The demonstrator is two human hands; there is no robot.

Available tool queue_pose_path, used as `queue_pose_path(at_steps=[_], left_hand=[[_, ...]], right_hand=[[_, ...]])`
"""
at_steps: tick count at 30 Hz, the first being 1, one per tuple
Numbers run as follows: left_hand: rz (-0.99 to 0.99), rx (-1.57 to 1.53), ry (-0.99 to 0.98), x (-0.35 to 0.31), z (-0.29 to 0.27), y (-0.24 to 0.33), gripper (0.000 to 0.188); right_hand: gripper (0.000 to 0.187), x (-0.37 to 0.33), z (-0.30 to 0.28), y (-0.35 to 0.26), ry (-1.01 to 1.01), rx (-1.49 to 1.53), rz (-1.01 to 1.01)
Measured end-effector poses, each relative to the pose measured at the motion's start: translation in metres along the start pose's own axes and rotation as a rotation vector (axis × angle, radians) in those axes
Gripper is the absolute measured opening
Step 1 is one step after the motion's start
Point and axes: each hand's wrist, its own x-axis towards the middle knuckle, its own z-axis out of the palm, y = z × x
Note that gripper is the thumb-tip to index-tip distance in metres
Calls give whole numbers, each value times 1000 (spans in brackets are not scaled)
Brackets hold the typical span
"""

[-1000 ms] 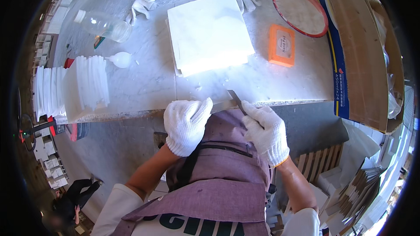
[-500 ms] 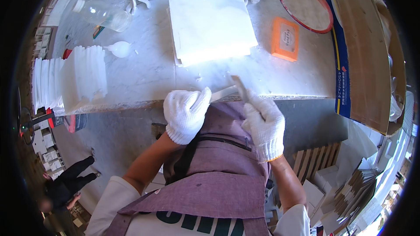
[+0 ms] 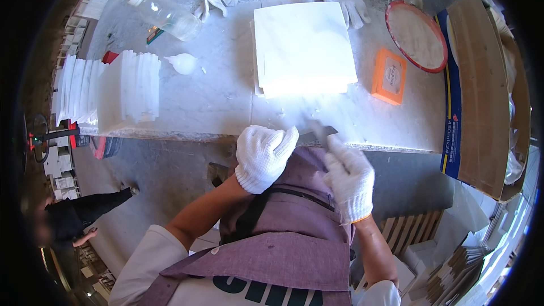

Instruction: The person uses a utility knife to cut a stack of white paper sheets on a workbench. They repeatedly trim the edges, remove small pieces, and stack the cut sheets. The person also scrapes the workbench surface with the knife and handles a small orange block.

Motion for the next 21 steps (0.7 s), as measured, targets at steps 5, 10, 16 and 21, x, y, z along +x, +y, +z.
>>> queue_pose_path(at_steps=[5,10,16,21], left_hand=[[-19,-26,13,4,0,1,21],[62,61,15,6,-4,4,23],[98,144,-103,2,-4,4,36],[121,183,-92,1,-4,4,39]], right_hand=[[31,-10,3,-2,-82,-73,-86],[34,0,-4,-17,-36,42,10],[32,-6,1,-9,-43,-97,-65],[31,1,-8,-3,124,-422,-370]])
